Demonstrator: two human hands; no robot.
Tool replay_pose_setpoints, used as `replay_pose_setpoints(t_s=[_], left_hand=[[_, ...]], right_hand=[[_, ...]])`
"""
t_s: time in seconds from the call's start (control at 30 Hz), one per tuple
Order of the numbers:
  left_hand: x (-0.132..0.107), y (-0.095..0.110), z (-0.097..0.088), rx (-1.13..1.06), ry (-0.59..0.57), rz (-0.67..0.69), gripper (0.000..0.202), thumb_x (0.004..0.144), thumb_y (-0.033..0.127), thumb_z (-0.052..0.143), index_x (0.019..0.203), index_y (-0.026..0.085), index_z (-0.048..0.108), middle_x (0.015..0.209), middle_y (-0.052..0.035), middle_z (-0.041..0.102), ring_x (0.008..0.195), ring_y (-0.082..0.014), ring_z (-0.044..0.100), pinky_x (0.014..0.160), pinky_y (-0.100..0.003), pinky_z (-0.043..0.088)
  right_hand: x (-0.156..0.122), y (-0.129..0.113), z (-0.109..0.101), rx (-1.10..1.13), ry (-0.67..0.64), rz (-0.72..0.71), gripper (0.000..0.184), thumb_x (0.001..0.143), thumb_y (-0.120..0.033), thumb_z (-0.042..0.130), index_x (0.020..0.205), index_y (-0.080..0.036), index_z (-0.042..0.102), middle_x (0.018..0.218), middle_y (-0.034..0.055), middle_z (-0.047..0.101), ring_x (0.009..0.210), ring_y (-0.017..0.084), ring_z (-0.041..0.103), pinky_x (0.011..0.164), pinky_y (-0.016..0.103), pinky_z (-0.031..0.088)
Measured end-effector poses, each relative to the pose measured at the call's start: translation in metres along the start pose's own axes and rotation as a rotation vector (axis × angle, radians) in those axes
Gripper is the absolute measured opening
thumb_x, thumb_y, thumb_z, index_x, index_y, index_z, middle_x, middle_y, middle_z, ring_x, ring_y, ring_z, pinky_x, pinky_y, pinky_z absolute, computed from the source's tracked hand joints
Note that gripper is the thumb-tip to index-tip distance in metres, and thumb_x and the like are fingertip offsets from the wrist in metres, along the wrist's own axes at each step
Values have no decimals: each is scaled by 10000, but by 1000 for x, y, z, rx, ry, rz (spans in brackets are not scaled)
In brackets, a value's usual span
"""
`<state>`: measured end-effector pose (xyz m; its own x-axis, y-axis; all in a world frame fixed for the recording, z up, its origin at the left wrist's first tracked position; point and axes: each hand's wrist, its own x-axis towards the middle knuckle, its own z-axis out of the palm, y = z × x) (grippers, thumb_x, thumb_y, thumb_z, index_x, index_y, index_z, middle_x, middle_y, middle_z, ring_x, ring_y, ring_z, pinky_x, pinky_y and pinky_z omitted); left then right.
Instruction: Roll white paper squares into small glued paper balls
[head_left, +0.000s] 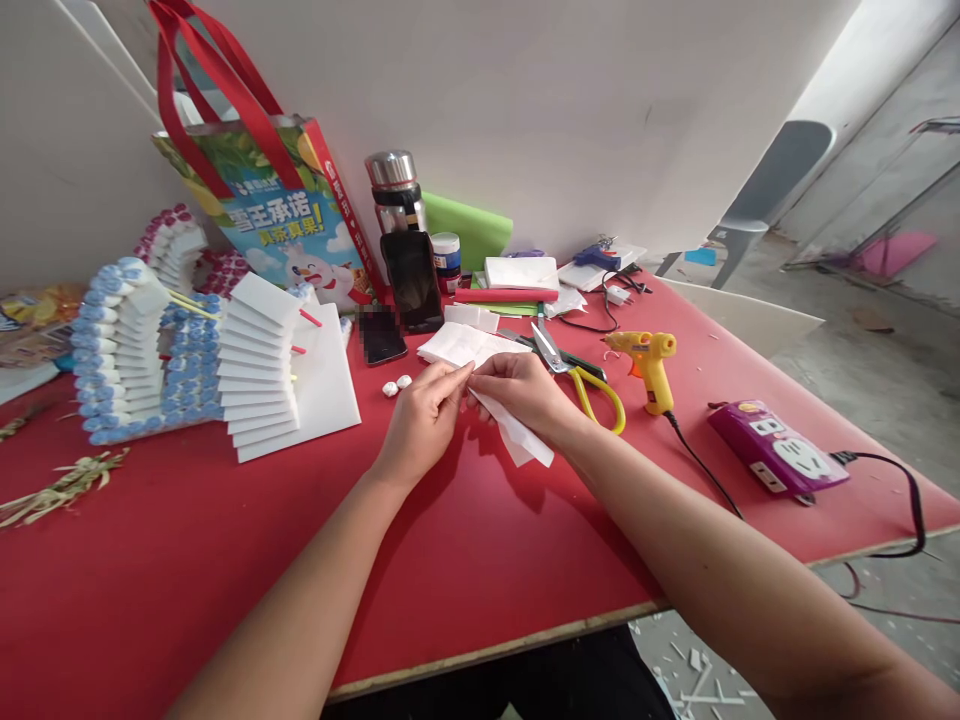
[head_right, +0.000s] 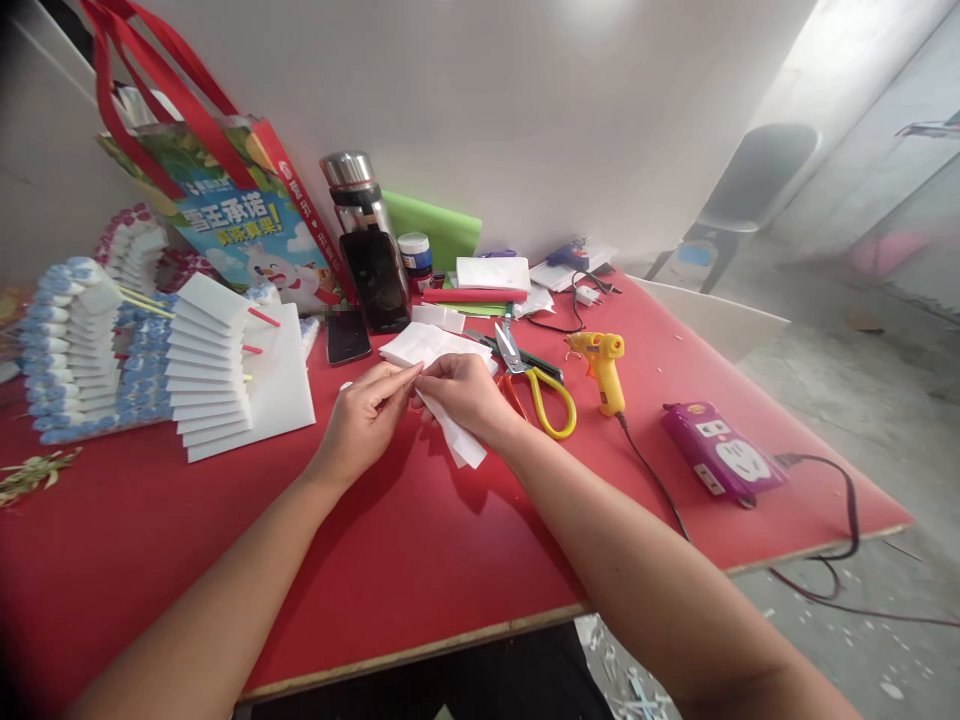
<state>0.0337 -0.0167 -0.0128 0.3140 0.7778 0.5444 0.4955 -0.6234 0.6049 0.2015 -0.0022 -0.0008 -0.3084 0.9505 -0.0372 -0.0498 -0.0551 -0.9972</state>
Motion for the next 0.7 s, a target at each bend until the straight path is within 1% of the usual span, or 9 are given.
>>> replay_pose_setpoints(t_s=[0.07,0.17,0.23,0.3,0.37,0.43,0.53,0.6,0.7], left_hand=[[-1,1,0,-25,36,-84,278,980,255,514,1140,195,734,848,-42,677,745,-144,623,701,-264,488],[-2,3,0,-6,80,-207,222,939,308,588,1002,185,762,827,-38,725,733,-157,643,720,-278,490],[-2,4,0,6,73,-276,217,925,335,603,926,184,759,734,-21,712,634,-147,614,692,-284,482],[-2,4,0,36,75,-309,210,919,334,607,861,181,740,667,-7,685,565,-133,574,662,-283,465],[-2,4,1,115,104,-254,197,918,302,603,812,175,709,679,-12,680,586,-136,578,650,-279,445],[-2,5,2,251,126,-125,206,931,266,576,778,169,675,717,-28,677,636,-148,591,642,-282,417],[-1,4,1,450,86,56,253,968,245,510,775,164,651,736,-48,661,656,-157,588,620,-289,385],[-1,3,-1,490,52,132,254,985,240,481,828,160,663,773,-62,670,670,-159,599,617,-284,396],[0,-1,-2,452,39,196,232,993,222,463,972,148,682,843,-77,694,729,-167,637,640,-277,438]], right_hand=[[1,3,0,-119,31,-35,91,783,-237,608,715,-177,596,684,22,689,516,135,603,511,257,477],[2,6,0,-389,108,-134,116,785,-241,581,685,-185,605,671,11,673,531,121,571,512,241,420],[1,6,0,-530,149,-175,134,784,-249,578,668,-186,598,662,7,659,558,120,560,518,233,388],[-1,3,1,-601,170,-186,141,780,-251,583,656,-186,579,643,4,643,573,121,552,527,230,371],[-2,1,3,-600,176,-179,160,780,-255,584,637,-186,564,609,1,625,564,120,538,529,232,366],[-2,0,4,-542,165,-170,179,776,-252,583,610,-184,574,573,0,612,547,119,529,531,237,377],[-2,1,3,-385,104,-141,179,761,-236,586,594,-177,611,552,10,621,514,121,529,515,243,397],[-1,1,0,-278,57,-90,164,759,-246,599,617,-173,637,576,21,653,482,121,529,481,245,399],[-1,-1,-3,-177,35,-30,159,769,-276,622,654,-172,655,632,38,695,460,122,539,447,245,405]])
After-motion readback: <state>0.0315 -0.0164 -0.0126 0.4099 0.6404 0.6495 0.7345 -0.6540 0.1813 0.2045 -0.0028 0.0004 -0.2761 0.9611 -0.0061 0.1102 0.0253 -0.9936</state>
